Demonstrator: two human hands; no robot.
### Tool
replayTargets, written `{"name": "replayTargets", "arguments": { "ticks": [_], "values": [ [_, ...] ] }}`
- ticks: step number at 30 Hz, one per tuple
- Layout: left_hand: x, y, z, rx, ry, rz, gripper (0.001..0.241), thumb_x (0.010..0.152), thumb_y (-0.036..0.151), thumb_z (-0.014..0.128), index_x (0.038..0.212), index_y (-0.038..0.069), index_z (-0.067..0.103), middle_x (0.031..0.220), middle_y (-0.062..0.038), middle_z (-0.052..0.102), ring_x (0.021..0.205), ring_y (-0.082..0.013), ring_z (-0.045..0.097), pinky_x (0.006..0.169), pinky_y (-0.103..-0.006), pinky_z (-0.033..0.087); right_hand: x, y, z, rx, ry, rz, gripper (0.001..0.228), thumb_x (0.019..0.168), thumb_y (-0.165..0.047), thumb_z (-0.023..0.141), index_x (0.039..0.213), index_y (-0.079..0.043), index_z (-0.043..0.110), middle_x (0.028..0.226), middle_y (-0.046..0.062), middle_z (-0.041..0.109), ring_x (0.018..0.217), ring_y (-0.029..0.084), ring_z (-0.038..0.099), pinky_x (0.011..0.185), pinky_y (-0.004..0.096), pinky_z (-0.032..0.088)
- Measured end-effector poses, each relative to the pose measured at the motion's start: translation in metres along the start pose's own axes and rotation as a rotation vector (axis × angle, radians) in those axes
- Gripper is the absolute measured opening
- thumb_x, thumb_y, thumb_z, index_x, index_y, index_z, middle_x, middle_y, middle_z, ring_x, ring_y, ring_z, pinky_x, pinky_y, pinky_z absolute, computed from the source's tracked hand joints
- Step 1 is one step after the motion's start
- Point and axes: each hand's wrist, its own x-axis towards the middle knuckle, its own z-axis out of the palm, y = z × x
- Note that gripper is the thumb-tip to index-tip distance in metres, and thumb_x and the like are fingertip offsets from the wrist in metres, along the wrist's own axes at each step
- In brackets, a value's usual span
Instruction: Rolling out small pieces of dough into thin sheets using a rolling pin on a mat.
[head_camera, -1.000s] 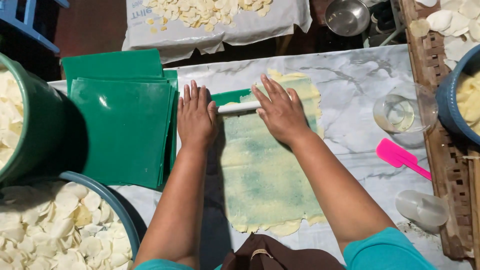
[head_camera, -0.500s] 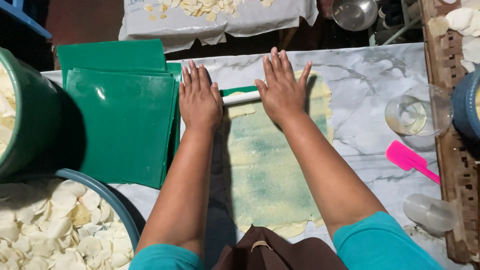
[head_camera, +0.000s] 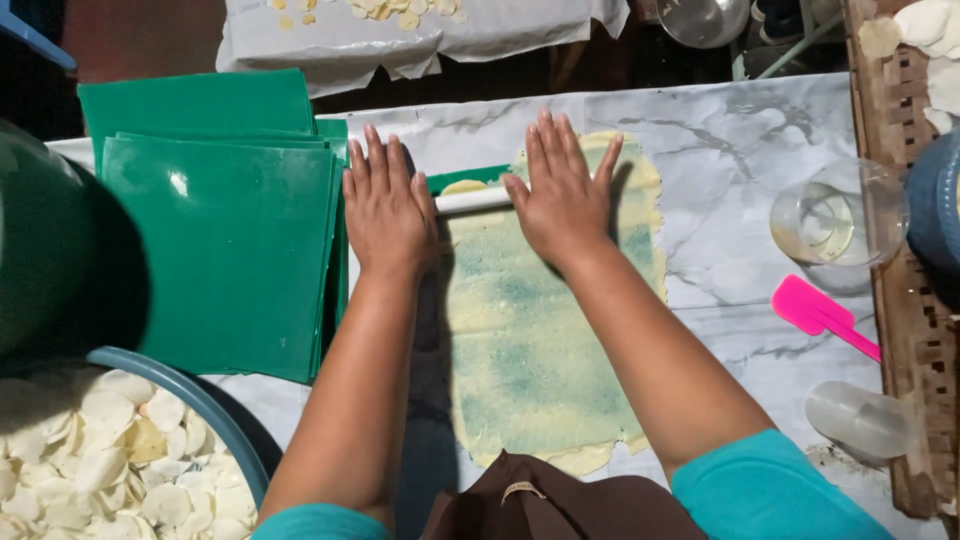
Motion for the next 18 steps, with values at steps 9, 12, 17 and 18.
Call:
{"name": "replayTargets", "arguments": {
  "ticks": [9, 12, 17, 18],
  "values": [
    [0.054, -0.015, -0.016, -0.285, 0.125, 0.165, 0.034, 0.109, 0.036, 0.055, 0.128, 0.008, 0.05, 0.132, -0.012, 0.041, 0.124, -0.0335, 0.035, 0.105, -0.0494, 0.029, 0.072, -0.002, -0.019, 0.072, -0.048, 0.078, 0.076, 0.105, -0.062, 0.007, 0.167, -0.02, -0.005, 0.171, 0.005, -0.017, 0.158, 0.021, -0.016, 0.121, 0.066, -0.01],
    [0.027, -0.025, -0.03, -0.337, 0.08, 0.36, 0.03, 0.1, 0.045, 0.068, 0.101, 0.015, 0.061, 0.097, -0.007, 0.063, 0.093, -0.0329, 0.059, 0.082, -0.0463, 0.039, 0.059, 0.006, -0.021, 0.132, 0.016, 0.035, 0.073, 0.108, -0.058, 0.015, 0.167, -0.017, 0.001, 0.172, 0.004, -0.008, 0.159, 0.021, -0.008, 0.124, 0.059, -0.003],
    [-0.004, -0.045, -0.01, -0.238, 0.012, 0.411, 0.032, 0.093, 0.03, 0.08, 0.12, 0.016, 0.069, 0.112, -0.008, 0.066, 0.101, -0.0371, 0.058, 0.086, -0.0494, 0.041, 0.001, 0.015, -0.011, 0.149, -0.033, -0.097, 0.067, 0.107, -0.055, 0.013, 0.165, -0.022, 0.005, 0.171, 0.001, -0.006, 0.157, 0.019, -0.007, 0.123, 0.059, -0.012],
    [-0.005, -0.048, -0.001, -0.135, 0.132, 0.441, 0.036, 0.089, 0.035, 0.08, 0.12, 0.021, 0.067, 0.111, -0.003, 0.063, 0.103, -0.0301, 0.06, 0.091, -0.0447, 0.044, -0.009, 0.018, 0.006, 0.138, 0.094, -0.13, 0.067, 0.107, -0.058, 0.022, 0.163, -0.023, 0.019, 0.171, 0.004, 0.01, 0.158, 0.022, 0.005, 0.121, 0.067, -0.005]
  ]
}}
